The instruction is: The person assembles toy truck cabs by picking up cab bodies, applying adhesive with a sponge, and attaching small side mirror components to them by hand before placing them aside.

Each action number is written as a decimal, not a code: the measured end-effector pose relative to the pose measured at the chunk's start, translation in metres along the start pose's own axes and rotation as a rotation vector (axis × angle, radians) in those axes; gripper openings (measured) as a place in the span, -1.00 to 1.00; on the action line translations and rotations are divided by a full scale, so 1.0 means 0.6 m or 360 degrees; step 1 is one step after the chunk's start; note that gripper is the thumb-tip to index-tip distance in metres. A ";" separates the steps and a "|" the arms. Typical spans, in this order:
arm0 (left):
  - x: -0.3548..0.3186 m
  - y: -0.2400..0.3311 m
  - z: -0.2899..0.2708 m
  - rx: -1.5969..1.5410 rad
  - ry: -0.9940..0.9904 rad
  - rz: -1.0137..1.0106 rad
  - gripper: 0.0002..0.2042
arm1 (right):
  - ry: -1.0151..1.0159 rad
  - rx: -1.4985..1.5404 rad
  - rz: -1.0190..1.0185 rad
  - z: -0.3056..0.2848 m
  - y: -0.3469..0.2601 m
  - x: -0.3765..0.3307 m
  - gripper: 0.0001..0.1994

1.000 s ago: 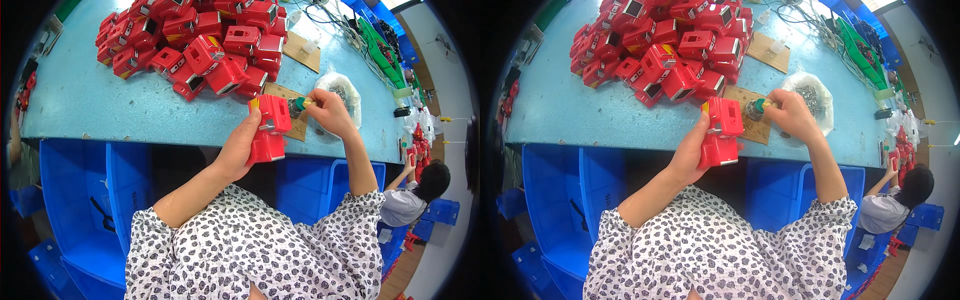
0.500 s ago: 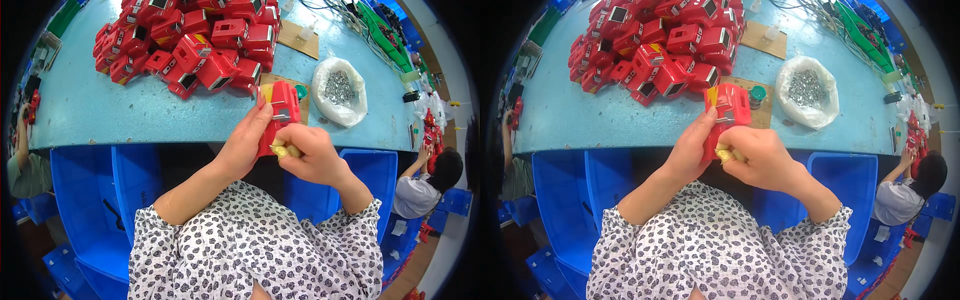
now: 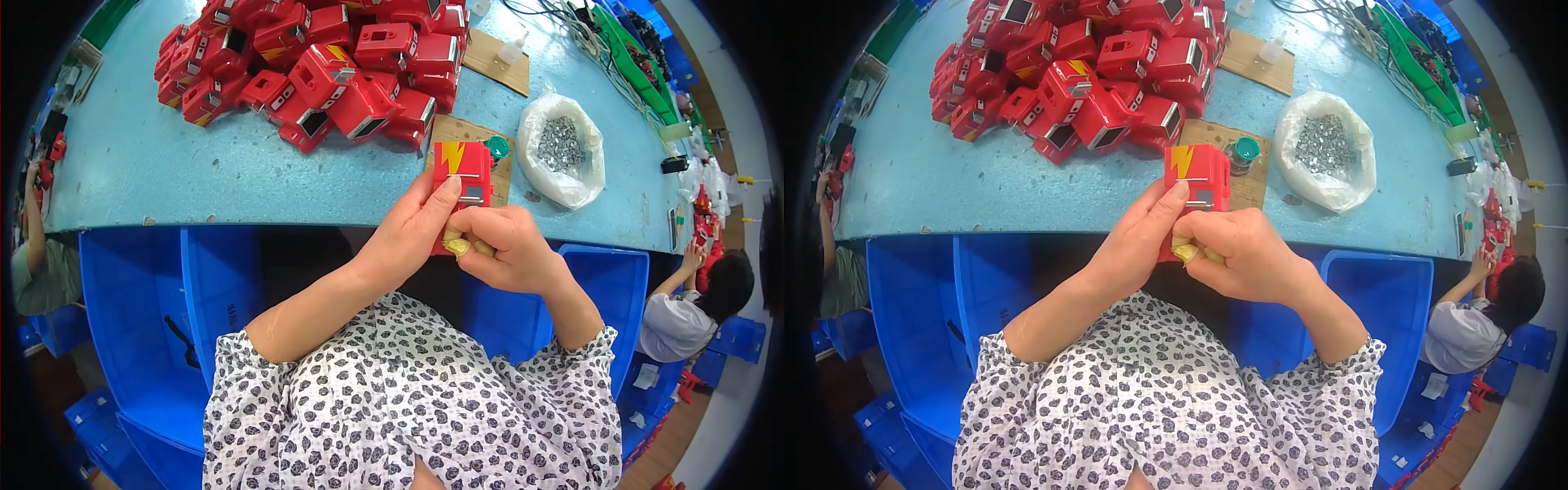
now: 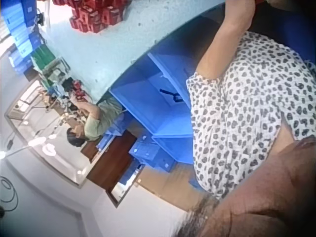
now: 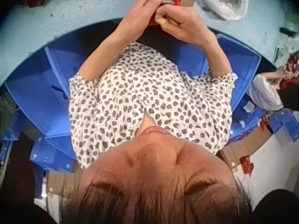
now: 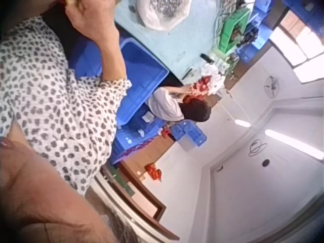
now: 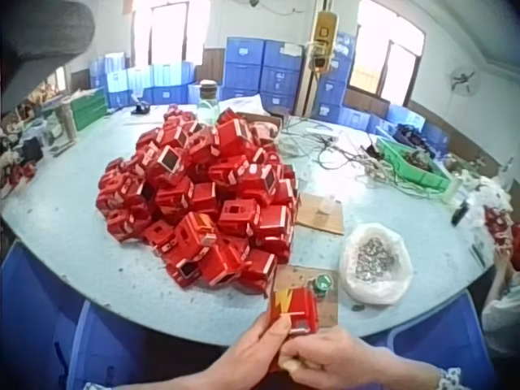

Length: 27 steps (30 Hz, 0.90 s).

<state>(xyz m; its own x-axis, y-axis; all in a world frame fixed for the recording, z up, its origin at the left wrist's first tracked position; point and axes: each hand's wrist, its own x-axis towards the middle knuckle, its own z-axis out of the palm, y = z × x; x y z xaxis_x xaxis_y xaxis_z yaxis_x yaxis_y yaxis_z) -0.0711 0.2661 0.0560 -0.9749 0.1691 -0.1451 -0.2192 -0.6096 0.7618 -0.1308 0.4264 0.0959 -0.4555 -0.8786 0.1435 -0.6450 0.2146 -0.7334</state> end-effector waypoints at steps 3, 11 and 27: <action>0.004 0.000 -0.001 -0.0076 0.0099 -0.0048 -0.57 | 0.0184 -0.0007 -0.0110 0.019 -0.006 0.002 -0.79; -0.002 -0.005 -0.013 -0.0801 0.0150 -0.0224 -0.60 | 0.0500 -0.0251 -0.0089 0.039 -0.025 0.006 -0.71; 0.004 0.000 -0.006 -0.0951 0.0195 -0.0375 -0.59 | 0.0994 -0.0701 0.0519 -0.100 0.056 -0.027 -0.81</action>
<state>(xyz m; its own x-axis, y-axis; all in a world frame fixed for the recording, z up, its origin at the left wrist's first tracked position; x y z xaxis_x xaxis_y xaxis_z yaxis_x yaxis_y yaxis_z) -0.0734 0.2636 0.0534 -0.8878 0.2829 -0.3630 -0.3778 -0.8984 0.2238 -0.1821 0.4737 0.1089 -0.8342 -0.3726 0.4066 -0.5438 0.6787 -0.4936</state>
